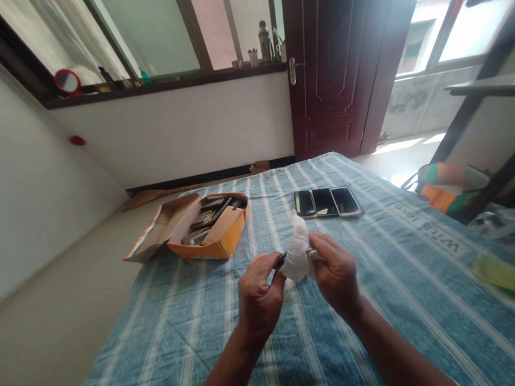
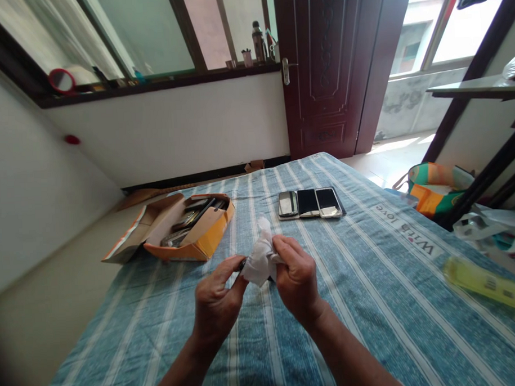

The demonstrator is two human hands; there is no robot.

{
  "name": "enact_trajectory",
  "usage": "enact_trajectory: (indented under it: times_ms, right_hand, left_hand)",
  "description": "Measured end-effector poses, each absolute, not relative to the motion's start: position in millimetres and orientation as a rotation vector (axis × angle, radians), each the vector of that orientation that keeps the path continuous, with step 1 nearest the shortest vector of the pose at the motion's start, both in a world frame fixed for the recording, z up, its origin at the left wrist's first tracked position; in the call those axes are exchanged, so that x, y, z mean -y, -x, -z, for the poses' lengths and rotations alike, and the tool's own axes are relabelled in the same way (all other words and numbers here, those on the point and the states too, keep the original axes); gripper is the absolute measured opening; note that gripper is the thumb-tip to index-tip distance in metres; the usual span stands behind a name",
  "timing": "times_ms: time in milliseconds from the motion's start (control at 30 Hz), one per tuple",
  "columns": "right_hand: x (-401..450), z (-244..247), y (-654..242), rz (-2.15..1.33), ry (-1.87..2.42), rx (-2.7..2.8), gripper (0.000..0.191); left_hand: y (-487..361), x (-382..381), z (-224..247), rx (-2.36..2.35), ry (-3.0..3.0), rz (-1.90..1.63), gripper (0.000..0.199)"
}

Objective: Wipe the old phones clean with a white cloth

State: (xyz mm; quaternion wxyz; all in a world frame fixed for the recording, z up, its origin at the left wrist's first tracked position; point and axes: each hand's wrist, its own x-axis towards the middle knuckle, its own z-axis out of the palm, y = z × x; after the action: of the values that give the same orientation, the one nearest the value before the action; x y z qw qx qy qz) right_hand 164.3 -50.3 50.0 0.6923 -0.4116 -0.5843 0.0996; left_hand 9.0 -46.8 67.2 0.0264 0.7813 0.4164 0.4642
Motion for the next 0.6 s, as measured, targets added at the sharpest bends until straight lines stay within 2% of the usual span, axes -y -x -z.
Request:
enact_trajectory:
  times_ms: [267,600]
  right_hand:
    - [55.7,-36.6,-135.6,-0.07,0.79,1.601,0.038]
    - [46.4,-12.6,-142.9,0.134,1.02,1.829,0.03]
  left_hand:
    - [20.1,53.3,-94.7,-1.363,-2.617,-1.25,0.018]
    - [70.5,69.0,-69.9,-1.585,-2.221,-0.989,0.015]
